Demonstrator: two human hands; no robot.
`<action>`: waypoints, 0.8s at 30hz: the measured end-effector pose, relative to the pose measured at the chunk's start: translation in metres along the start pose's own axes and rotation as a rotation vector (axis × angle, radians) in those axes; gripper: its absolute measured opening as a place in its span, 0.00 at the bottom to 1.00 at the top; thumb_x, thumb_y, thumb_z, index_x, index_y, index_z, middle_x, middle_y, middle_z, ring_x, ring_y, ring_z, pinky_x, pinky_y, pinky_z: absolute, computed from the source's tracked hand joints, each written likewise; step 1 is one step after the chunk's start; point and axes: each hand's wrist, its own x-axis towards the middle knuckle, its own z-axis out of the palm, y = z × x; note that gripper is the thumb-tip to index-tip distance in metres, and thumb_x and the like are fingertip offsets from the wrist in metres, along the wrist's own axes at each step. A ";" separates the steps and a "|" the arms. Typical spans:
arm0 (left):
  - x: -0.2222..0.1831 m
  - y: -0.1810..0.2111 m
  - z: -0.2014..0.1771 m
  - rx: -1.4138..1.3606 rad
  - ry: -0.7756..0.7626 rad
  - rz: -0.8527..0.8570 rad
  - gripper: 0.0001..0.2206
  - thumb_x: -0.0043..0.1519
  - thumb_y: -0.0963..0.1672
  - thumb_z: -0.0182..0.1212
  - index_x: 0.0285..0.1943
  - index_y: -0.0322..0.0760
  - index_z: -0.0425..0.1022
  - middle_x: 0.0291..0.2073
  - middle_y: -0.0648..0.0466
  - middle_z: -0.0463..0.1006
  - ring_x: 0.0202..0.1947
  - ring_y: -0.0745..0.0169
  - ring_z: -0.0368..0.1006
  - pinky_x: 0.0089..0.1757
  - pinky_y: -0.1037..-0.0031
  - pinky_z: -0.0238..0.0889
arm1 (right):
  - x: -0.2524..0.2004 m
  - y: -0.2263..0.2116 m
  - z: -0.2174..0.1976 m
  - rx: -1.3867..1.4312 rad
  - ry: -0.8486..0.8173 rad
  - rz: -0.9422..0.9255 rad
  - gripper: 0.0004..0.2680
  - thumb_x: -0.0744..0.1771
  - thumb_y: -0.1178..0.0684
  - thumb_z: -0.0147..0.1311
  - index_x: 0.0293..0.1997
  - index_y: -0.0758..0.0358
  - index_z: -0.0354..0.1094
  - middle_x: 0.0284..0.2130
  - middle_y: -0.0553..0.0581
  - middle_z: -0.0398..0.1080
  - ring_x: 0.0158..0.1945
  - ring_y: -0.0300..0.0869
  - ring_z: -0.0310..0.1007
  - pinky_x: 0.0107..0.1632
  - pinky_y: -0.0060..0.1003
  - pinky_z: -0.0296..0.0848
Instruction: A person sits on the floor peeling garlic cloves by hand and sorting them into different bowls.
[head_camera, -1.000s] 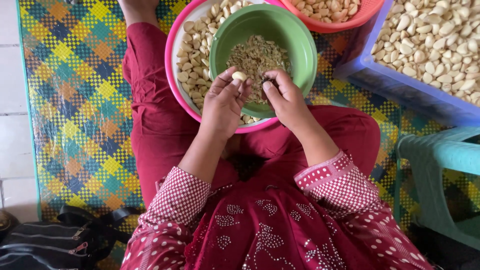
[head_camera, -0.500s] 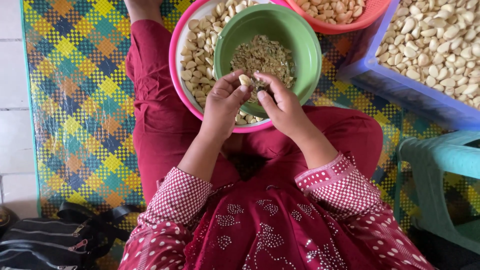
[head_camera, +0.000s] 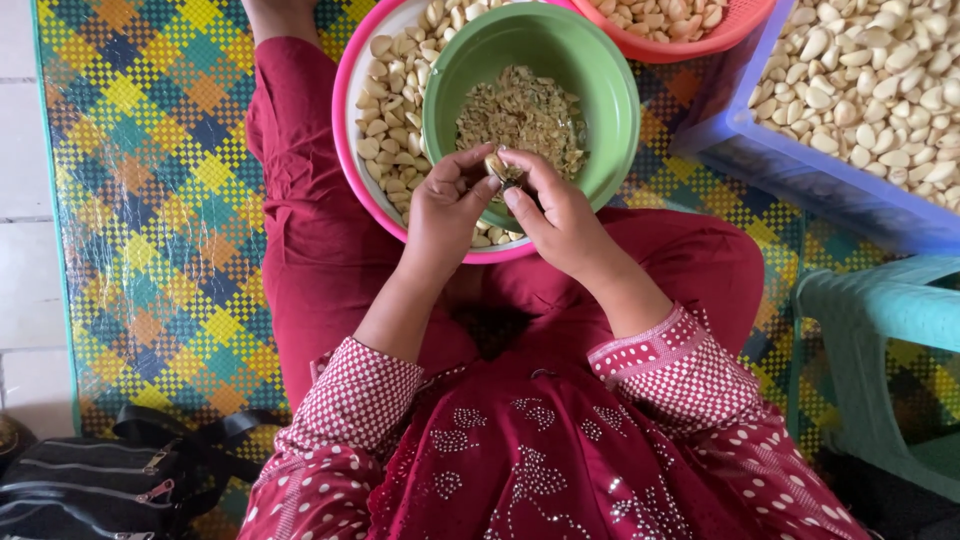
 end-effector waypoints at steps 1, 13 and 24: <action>0.000 0.000 0.000 0.023 -0.008 0.007 0.18 0.64 0.36 0.65 0.64 0.32 0.73 0.46 0.48 0.81 0.45 0.70 0.76 0.47 0.76 0.77 | 0.000 -0.001 0.000 -0.015 -0.003 0.007 0.14 0.73 0.56 0.48 0.69 0.59 0.62 0.53 0.65 0.74 0.59 0.57 0.73 0.61 0.56 0.69; -0.008 0.012 -0.004 0.131 -0.063 0.054 0.18 0.64 0.36 0.65 0.64 0.32 0.73 0.46 0.46 0.83 0.46 0.69 0.76 0.49 0.74 0.75 | -0.004 -0.009 0.002 -0.073 0.019 0.095 0.12 0.72 0.54 0.48 0.64 0.55 0.63 0.43 0.65 0.75 0.49 0.59 0.77 0.53 0.55 0.73; -0.004 0.014 0.001 0.028 -0.055 0.070 0.18 0.66 0.36 0.63 0.66 0.29 0.71 0.50 0.44 0.81 0.50 0.65 0.75 0.54 0.69 0.72 | -0.005 0.003 -0.002 0.647 -0.082 0.229 0.14 0.73 0.51 0.42 0.68 0.58 0.57 0.26 0.56 0.68 0.19 0.32 0.62 0.17 0.22 0.62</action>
